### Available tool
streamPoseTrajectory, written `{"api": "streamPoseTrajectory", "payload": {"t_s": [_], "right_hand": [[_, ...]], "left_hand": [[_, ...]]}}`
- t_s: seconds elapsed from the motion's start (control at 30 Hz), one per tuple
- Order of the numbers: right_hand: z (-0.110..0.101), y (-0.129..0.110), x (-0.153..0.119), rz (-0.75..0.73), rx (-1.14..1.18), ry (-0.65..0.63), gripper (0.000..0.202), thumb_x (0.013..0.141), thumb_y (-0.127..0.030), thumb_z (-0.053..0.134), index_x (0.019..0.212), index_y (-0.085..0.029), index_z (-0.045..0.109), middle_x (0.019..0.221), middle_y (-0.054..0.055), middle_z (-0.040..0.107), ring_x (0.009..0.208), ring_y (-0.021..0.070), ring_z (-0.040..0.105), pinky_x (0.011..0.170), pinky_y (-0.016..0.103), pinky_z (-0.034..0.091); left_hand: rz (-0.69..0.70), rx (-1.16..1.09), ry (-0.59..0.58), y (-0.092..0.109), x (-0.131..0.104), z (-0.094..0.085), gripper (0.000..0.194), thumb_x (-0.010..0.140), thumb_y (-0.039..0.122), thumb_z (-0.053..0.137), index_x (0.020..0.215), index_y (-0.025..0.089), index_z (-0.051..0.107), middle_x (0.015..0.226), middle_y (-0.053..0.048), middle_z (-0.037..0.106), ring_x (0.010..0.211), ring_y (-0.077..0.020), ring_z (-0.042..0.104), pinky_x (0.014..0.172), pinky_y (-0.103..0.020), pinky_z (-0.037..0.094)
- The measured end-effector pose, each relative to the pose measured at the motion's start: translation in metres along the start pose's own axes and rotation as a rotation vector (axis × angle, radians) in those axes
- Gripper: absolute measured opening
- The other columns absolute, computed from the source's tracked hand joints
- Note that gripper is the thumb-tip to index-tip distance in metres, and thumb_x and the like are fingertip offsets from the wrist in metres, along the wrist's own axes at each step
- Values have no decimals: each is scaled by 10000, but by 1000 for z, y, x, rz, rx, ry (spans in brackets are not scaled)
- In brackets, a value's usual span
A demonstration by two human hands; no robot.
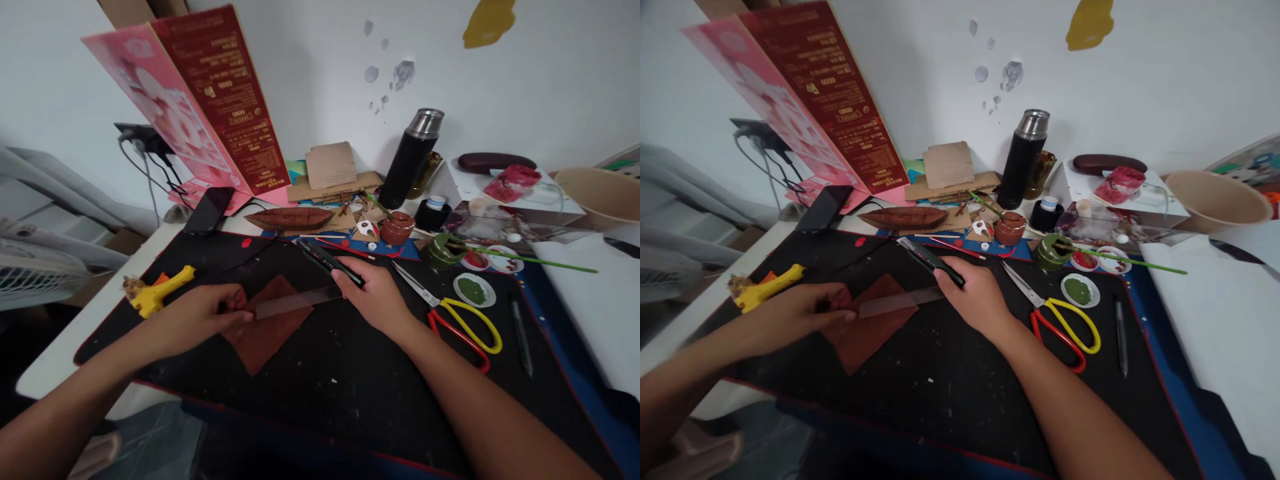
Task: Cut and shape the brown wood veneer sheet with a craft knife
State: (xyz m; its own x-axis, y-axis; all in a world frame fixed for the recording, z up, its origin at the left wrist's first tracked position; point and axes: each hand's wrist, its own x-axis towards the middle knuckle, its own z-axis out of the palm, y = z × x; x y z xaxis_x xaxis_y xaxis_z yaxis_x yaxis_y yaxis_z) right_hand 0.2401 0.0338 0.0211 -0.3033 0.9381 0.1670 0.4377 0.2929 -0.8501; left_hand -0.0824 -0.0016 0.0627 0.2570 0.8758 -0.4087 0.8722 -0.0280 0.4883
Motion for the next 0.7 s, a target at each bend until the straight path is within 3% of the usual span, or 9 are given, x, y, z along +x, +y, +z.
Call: {"api": "streamPoseTrajectory", "payload": {"t_s": [0.1, 0.3, 0.47, 0.7], "right_hand": [[-1, -1, 0, 11, 5, -10, 373, 1023, -426, 556, 1251, -209, 755, 727, 11, 726, 649, 178, 661, 625, 289, 477], [-2, -2, 1, 36, 18, -33, 354, 1012, -409, 568, 1230, -205, 759, 697, -5, 694, 646, 168, 634, 615, 277, 460], [-3, -3, 0, 57, 42, -58, 321, 1007, -411, 579, 1200, -231, 762, 704, -14, 694, 629, 161, 627, 586, 269, 458], [-2, -9, -1, 42, 62, -55, 320, 1006, -407, 570, 1184, -229, 768, 708, -12, 703, 618, 155, 633, 578, 265, 468]], "left_hand": [[-42, -29, -25, -11, -9, 0, 433, 859, 639, 590, 734, 225, 569, 680, 22, 548, 641, -164, 492, 580, -280, 342], [-128, -250, 76, -32, -20, 4, 434, 847, 619, 648, 742, 228, 492, 648, 66, 452, 611, -128, 426, 554, -244, 327], [-195, -460, 155, -21, -18, 5, 398, 834, 581, 698, 753, 235, 517, 621, 76, 505, 549, -119, 480, 516, -230, 360], [-330, -667, 390, -15, -14, -12, 333, 813, 490, 762, 833, 225, 561, 639, 90, 508, 538, -93, 456, 513, -203, 349]]}}
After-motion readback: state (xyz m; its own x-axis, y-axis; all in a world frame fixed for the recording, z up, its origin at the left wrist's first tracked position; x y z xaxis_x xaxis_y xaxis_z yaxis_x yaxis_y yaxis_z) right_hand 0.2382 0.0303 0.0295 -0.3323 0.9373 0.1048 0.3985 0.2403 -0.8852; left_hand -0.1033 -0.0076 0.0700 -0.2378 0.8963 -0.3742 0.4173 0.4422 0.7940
